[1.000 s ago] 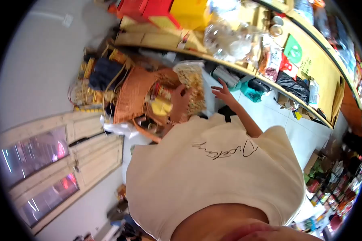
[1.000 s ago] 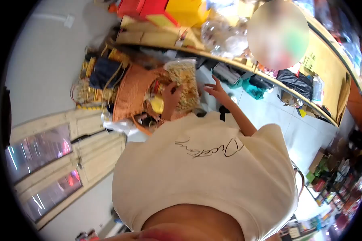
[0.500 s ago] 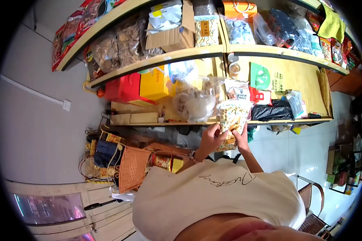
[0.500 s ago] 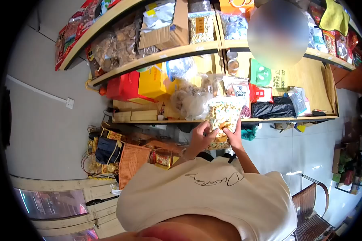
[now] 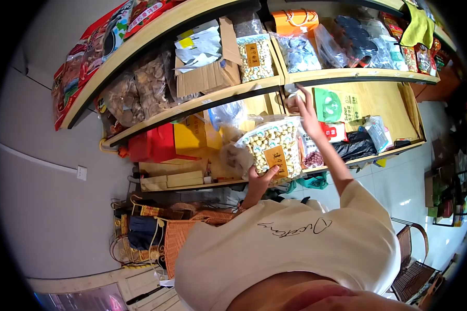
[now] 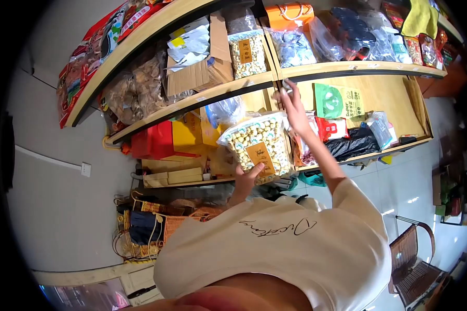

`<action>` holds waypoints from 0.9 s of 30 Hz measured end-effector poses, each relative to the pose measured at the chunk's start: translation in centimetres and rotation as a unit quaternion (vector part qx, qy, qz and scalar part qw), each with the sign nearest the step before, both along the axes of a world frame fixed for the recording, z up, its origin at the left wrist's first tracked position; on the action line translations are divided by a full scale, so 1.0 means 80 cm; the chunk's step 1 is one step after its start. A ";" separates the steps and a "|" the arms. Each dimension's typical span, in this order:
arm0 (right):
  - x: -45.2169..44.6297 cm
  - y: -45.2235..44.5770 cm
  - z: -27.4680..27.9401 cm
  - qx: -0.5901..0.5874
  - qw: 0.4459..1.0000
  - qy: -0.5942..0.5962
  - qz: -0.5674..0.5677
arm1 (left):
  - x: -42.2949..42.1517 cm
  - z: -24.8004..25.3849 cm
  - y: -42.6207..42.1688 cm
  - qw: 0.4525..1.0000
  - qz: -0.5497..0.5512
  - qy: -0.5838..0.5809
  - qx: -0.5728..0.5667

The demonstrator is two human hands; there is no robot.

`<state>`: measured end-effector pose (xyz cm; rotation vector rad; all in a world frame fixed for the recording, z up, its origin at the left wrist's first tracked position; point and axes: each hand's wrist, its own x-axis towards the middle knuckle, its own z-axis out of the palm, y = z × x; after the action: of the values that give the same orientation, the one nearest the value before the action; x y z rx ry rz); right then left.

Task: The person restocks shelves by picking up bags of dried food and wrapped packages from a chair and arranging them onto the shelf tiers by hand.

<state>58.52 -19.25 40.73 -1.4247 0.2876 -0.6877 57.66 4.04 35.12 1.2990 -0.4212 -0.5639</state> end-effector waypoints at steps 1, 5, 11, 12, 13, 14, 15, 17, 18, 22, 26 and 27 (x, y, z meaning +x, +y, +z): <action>0.043 -0.025 -0.007 0.005 0.999 -0.025 0.031 | 0.007 0.005 0.006 1.000 0.003 0.008 0.006; 0.199 -0.105 0.001 -0.316 0.937 0.133 -0.069 | 0.026 -0.006 0.028 0.999 0.026 0.039 0.001; 0.358 -0.191 -0.008 -0.640 0.719 0.203 -0.183 | 0.051 -0.006 0.049 0.997 0.048 0.059 -0.016; 0.378 -0.206 -0.006 -0.665 0.699 0.197 -0.175 | 0.057 -0.011 0.054 0.997 0.045 0.056 -0.002; 0.388 -0.206 0.004 -0.654 0.712 0.204 -0.155 | 0.063 -0.014 0.056 0.996 0.036 0.083 -0.014; 0.398 -0.206 0.010 -0.662 0.703 0.204 -0.162 | 0.069 -0.016 0.058 0.993 0.029 0.110 -0.025; 0.407 -0.204 0.015 -0.647 0.707 0.240 -0.154 | 0.078 -0.020 0.061 0.995 0.019 0.093 0.008; 0.412 -0.202 0.021 -0.624 0.710 0.291 -0.144 | 0.091 -0.028 0.064 0.995 0.002 0.082 0.060; 0.410 -0.199 0.024 -0.620 0.709 0.304 -0.143 | 0.100 -0.032 0.061 0.996 -0.007 0.064 0.067; 0.413 -0.218 0.019 -0.607 0.715 0.306 -0.163 | 0.126 -0.025 0.038 0.996 -0.029 0.019 0.085; 0.406 -0.237 0.042 -0.616 0.747 0.101 -0.228 | 0.148 -0.006 -0.009 0.995 -0.015 -0.001 0.095; 0.403 -0.237 0.063 -0.602 0.755 0.133 -0.223 | 0.159 -0.014 -0.027 0.999 -0.014 0.007 0.044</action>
<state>90.77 -38.20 45.77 -2.7688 0.4449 -1.1553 70.34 1.88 33.97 1.3747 -0.4067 -0.6197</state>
